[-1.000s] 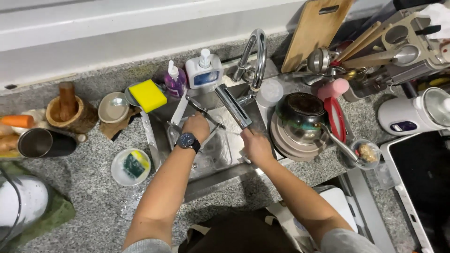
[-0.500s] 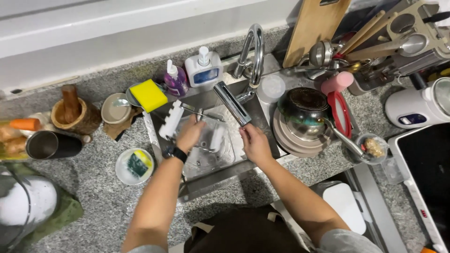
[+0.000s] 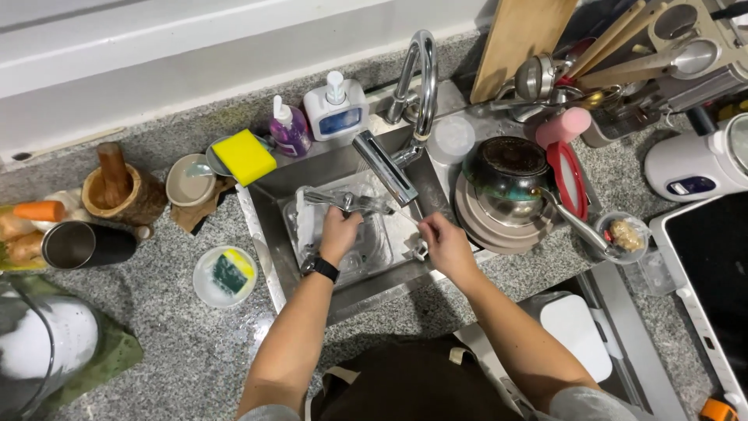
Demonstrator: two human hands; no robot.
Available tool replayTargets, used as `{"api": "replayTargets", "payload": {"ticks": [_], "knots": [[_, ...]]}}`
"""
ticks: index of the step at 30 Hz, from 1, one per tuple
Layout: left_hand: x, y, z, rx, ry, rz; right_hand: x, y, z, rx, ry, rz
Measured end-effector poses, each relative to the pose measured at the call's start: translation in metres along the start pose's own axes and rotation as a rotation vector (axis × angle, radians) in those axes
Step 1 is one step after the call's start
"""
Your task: Rinsing and drying plastic machine components at a sink area
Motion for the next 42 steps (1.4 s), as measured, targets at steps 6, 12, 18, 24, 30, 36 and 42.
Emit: {"api": "replayTargets", "payload": {"ticks": [6, 12, 18, 24, 30, 36, 42], "knots": [[-0.007, 0.007, -0.008, -0.05, -0.169, -0.056, -0.008, -0.011, -0.007, 0.171, 0.027, 0.026], [0.004, 0.01, 0.008, -0.104, 0.028, -0.1, 0.014, -0.014, -0.018, 0.284, 0.051, 0.104], [0.011, 0.037, 0.108, -0.326, 0.151, -0.12, 0.009, -0.012, -0.04, 0.47, 0.124, 0.121], [0.013, 0.048, 0.111, -0.096, 0.135, -0.094, -0.002, -0.01, -0.006, 0.394, 0.108, 0.237], [-0.008, 0.033, 0.002, 0.002, 0.055, 0.008, -0.013, -0.008, 0.011, 0.285, 0.129, 0.173], [0.012, 0.055, 0.111, -0.08, 0.003, 0.003, -0.025, -0.016, -0.004, 0.487, 0.145, 0.242], [0.004, 0.049, 0.07, 0.085, 0.053, -0.006, 0.003, -0.018, 0.002, 0.355, 0.233, 0.23]]}}
Point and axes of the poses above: each hand's wrist, its own y-axis away from the middle knuckle, its own x-axis out of the back of the hand, z = x × y, the point moved 4 cm from there along -y, towards the middle knuckle, and after that the axes turned 15 degrees about z, right-handed, at the moved point
